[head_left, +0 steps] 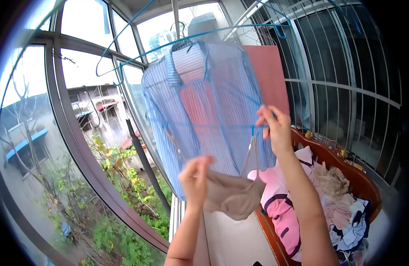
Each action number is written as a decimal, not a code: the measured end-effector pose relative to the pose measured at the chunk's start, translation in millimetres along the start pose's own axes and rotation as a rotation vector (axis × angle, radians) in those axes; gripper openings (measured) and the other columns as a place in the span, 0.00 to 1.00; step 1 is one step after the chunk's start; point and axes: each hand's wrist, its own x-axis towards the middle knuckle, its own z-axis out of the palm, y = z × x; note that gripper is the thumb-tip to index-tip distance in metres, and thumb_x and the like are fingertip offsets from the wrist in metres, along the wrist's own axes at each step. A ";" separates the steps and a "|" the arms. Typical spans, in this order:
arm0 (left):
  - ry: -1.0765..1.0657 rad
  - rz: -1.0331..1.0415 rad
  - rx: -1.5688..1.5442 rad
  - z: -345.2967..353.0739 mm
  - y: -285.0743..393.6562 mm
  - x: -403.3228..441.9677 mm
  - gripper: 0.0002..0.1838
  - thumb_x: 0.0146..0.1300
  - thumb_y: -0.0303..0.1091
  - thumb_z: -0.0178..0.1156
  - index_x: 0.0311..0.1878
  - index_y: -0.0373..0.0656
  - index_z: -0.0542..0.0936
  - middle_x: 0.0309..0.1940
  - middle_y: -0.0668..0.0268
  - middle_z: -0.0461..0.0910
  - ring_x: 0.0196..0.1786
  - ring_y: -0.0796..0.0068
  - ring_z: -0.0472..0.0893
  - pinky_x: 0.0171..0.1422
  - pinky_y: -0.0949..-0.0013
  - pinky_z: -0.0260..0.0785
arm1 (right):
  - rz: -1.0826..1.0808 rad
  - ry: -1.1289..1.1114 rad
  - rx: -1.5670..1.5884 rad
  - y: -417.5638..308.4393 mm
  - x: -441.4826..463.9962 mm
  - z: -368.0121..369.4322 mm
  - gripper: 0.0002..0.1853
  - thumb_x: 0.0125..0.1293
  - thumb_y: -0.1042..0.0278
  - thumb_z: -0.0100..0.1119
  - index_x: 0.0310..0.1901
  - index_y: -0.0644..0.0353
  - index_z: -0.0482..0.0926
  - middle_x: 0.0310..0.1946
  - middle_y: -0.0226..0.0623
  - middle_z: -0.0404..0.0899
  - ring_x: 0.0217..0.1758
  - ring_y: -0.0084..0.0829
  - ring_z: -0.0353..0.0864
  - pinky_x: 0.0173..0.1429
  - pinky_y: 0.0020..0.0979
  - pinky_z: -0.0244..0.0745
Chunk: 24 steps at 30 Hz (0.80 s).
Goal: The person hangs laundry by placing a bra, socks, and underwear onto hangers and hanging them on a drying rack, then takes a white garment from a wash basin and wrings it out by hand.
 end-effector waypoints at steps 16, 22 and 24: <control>-0.065 -0.324 -0.161 -64.1 -6.4 182.6 0.16 0.62 0.43 0.55 0.39 0.38 0.77 0.31 0.66 0.79 0.30 0.78 0.78 0.35 0.76 0.72 | -0.166 0.120 0.475 -40.0 107.2 120.8 0.15 0.64 0.61 0.50 0.31 0.68 0.76 0.21 0.40 0.79 0.11 0.23 0.72 0.15 0.21 0.64; 0.051 -0.297 -0.032 -93.2 2.5 199.0 0.15 0.60 0.43 0.59 0.38 0.39 0.78 0.31 0.68 0.79 0.32 0.80 0.77 0.37 0.77 0.71 | -0.100 0.104 0.489 -40.5 105.4 158.6 0.15 0.66 0.62 0.47 0.31 0.66 0.75 0.21 0.39 0.79 0.11 0.24 0.74 0.14 0.21 0.63; 0.068 -0.291 -0.047 -98.7 3.8 198.1 0.14 0.59 0.42 0.60 0.38 0.40 0.79 0.31 0.68 0.79 0.32 0.80 0.77 0.37 0.78 0.71 | -0.090 0.097 0.492 -37.8 103.9 164.1 0.14 0.66 0.63 0.46 0.31 0.66 0.75 0.21 0.38 0.79 0.11 0.23 0.74 0.14 0.21 0.64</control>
